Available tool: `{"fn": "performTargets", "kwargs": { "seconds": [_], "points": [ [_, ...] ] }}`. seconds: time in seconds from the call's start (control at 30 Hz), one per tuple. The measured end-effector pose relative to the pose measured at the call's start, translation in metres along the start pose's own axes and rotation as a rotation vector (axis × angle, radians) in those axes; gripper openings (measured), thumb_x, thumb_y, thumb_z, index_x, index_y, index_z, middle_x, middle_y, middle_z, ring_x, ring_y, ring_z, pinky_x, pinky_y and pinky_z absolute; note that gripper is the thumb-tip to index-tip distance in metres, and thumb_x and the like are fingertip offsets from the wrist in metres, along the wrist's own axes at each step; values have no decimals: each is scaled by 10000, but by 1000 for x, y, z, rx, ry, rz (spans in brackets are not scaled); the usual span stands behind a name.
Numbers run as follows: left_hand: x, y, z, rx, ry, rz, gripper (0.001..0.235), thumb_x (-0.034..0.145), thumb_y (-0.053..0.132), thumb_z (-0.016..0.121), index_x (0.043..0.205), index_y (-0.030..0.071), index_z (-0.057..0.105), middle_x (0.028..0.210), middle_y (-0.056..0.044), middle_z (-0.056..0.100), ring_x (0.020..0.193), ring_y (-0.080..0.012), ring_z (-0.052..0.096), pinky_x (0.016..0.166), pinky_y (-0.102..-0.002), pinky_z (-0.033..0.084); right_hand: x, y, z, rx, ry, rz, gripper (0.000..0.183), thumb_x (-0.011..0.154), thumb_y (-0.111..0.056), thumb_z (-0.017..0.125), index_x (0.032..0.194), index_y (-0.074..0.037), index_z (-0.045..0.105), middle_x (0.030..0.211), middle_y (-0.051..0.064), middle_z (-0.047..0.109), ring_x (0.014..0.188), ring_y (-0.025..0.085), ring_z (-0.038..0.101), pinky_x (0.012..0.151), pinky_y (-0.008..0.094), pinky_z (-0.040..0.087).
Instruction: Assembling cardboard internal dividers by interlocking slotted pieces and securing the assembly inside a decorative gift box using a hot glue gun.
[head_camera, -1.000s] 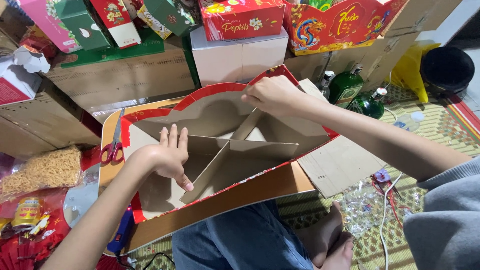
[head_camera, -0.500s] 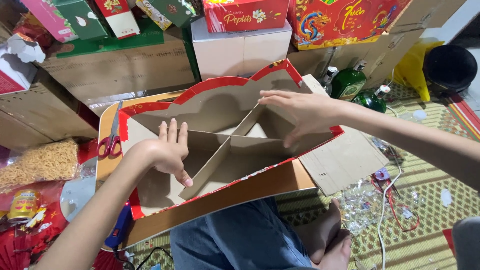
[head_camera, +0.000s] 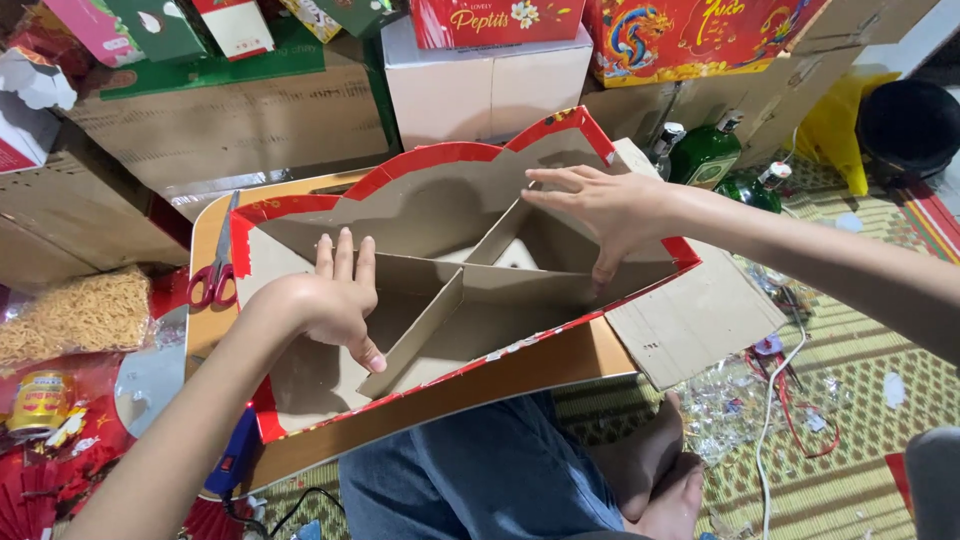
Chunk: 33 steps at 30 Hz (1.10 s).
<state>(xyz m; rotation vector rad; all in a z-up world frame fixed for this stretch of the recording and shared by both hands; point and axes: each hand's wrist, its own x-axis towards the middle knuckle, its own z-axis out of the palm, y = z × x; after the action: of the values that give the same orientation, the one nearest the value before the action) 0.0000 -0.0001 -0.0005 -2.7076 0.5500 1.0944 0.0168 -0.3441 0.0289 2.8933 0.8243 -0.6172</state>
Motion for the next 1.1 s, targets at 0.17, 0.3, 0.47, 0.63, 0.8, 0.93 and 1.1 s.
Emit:
{"fn": "performTargets", "kwargs": {
  "seconds": [0.17, 0.3, 0.47, 0.63, 0.8, 0.93, 1.1],
  "points": [
    [-3, 0, 1, -41, 5, 7, 1616, 694, 660, 950, 1575, -64, -195, 1603, -404, -240, 1482, -560, -238, 1212, -596, -30, 4, -3, -6, 16, -44, -8, 1408, 472, -394, 1074, 1607, -155, 274, 1662, 95, 317, 1512, 343, 353, 913, 501, 612],
    [-5, 2, -1, -39, -11, 5, 1634, 692, 693, 933, 1567, -67, -219, 1603, -401, -244, 1488, -554, -235, 1218, -593, -15, 1, -9, -9, 53, -53, 26, 1447, 496, -333, 1072, 1625, -160, 184, 1611, 125, 395, 1493, 350, 390, 914, 535, 608],
    [-4, 3, -2, 24, -28, -15, 1616, 716, 722, 888, 1562, -68, -239, 1608, -393, -249, 1498, -539, -226, 1224, -582, -2, 6, -12, -15, -114, -13, 10, 1449, 440, -411, 1085, 1617, -171, 274, 1561, 65, 479, 1429, 294, 473, 854, 475, 635],
    [-9, 5, -6, 10, -32, -16, 1607, 726, 710, 894, 1564, -73, -232, 1610, -394, -243, 1498, -541, -224, 1227, -571, -4, 3, -13, -16, -126, 13, -1, 1409, 433, -426, 1082, 1596, -150, 337, 1530, 54, 505, 1381, 298, 509, 836, 460, 636],
    [-6, 5, -3, 33, -29, -8, 1614, 724, 716, 890, 1559, -86, -234, 1603, -406, -245, 1490, -553, -225, 1227, -563, -14, 5, -11, -12, -156, 39, -1, 1369, 427, -450, 1078, 1572, -147, 393, 1507, 39, 529, 1347, 277, 534, 804, 434, 638],
    [-8, 3, -2, 9, -18, -9, 1614, 721, 723, 882, 1558, -89, -234, 1601, -408, -246, 1488, -553, -227, 1225, -562, -8, 8, -9, -11, -161, 17, -14, 1461, 399, -481, 1083, 1603, -149, 326, 1550, 47, 481, 1364, 303, 513, 842, 470, 627],
    [-8, 5, -4, 3, -15, -13, 1598, 726, 693, 892, 1558, -92, -225, 1604, -404, -240, 1489, -555, -219, 1225, -568, 14, 6, -12, -15, -194, -19, 5, 1472, 435, -531, 1071, 1617, -151, 279, 1603, 44, 422, 1408, 296, 479, 886, 467, 614]
  ]
}}
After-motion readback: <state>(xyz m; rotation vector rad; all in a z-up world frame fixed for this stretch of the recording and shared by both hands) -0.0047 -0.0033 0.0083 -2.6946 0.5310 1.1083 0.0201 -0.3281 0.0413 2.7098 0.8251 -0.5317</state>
